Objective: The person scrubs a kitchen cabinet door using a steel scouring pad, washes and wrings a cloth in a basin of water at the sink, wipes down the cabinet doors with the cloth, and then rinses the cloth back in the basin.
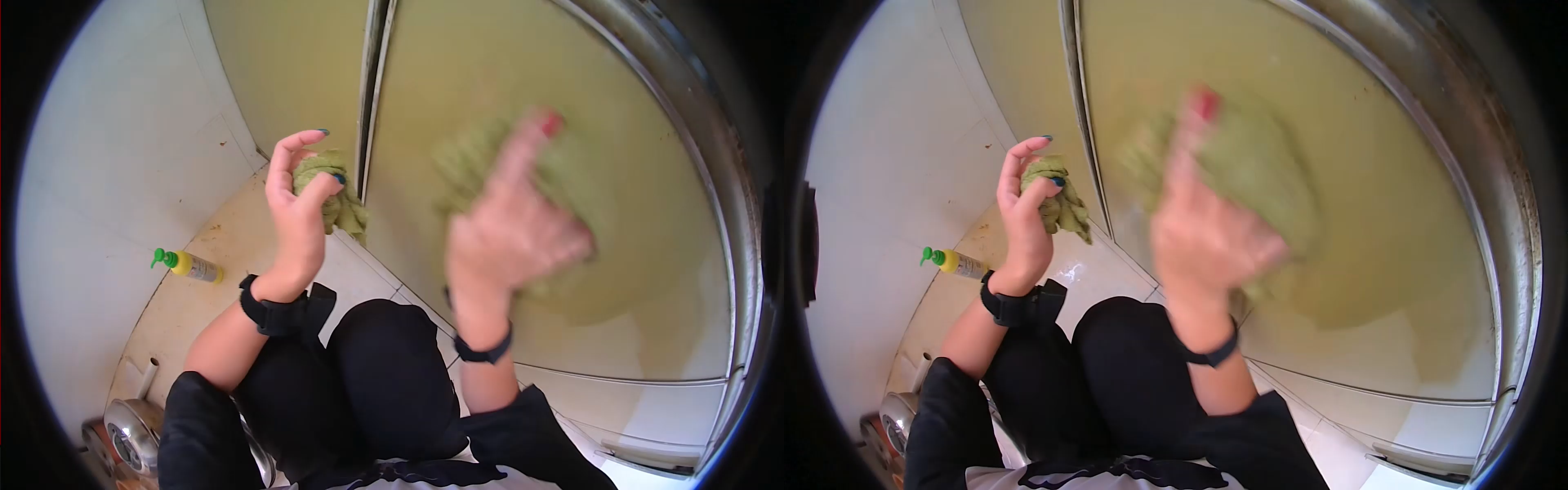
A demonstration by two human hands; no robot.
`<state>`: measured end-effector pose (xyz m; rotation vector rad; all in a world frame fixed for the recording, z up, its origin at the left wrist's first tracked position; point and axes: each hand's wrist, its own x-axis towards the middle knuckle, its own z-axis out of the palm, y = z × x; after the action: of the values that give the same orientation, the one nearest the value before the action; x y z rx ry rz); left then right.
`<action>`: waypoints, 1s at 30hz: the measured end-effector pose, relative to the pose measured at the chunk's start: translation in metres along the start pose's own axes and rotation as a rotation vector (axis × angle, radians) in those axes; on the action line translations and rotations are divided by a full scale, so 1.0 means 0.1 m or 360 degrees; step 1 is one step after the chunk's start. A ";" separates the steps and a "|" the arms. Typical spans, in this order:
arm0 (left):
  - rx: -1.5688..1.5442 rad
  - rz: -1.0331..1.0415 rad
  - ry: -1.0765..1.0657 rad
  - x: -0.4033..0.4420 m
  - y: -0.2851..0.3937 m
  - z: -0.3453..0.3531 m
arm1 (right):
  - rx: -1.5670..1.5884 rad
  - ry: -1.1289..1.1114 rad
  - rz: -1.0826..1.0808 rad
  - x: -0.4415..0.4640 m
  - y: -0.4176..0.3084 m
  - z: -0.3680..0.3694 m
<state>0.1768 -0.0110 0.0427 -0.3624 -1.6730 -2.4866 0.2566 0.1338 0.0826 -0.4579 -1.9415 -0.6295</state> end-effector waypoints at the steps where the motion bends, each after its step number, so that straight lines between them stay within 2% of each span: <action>1: 0.0017 -0.0032 0.0011 0.00 0.00 -0.01 | -0.0053 -0.0032 0.0033 -0.19 0.29 -0.06; 3: 0.0056 -0.0078 0.0026 0.03 -0.01 -0.08 | -0.0013 0.0019 0.0134 -0.92 0.88 -0.02; 6: -0.0009 -0.0217 -0.0036 0.05 -0.05 -0.13 | -0.0235 0.0337 0.0157 -1.19 1.38 -0.21; 8: -0.0122 -0.0294 -0.0043 0.05 -0.06 -0.15 | -0.0315 0.0260 0.0270 -1.26 1.43 -0.30; 10: -0.0253 -0.0370 -0.0049 0.07 -0.02 -0.18 | -0.0082 0.0534 0.0320 -1.28 1.38 -0.11; 12: -0.0321 -0.0377 -0.0032 0.05 -0.03 -0.19 | 0.0035 0.0702 0.0173 -1.16 1.13 0.20; 14: -0.0361 -0.0360 -0.0005 0.05 -0.04 -0.21 | -0.0007 0.0460 -0.0001 -0.95 0.61 0.36; 16: -0.0371 -0.0301 0.0036 0.05 -0.05 -0.24 | -0.0063 -0.0057 -0.0002 -0.61 0.03 0.30; 18: -0.0359 -0.0236 0.0090 0.07 -0.06 -0.29 | -0.0071 -0.0099 -0.0140 -0.34 -0.33 0.45; 20: -0.0358 -0.0184 0.0145 0.07 -0.06 -0.31 | -0.0035 0.0103 -0.0372 -0.27 -0.50 0.63; 21: -0.0366 -0.0159 0.0163 0.06 -0.03 -0.31 | -0.0021 0.0091 -0.0466 -0.31 -0.56 0.69; 25: -0.0416 0.0044 0.0136 0.03 -0.01 -0.36 | 0.0108 -0.0087 -0.0708 -1.04 -0.79 1.04; 29: -0.0387 0.0105 0.0144 0.01 0.00 -0.39 | 0.0264 -0.0207 -0.0806 -1.64 -1.02 1.29; 30: -0.0380 0.0103 0.0139 0.01 -0.01 -0.40 | 0.0363 -0.0358 -0.0858 -1.82 -1.06 1.37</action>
<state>0.1703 -0.0477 0.0278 -0.3202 -1.3148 -2.6178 0.1775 0.1255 -0.1559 0.1566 -2.3396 -0.7014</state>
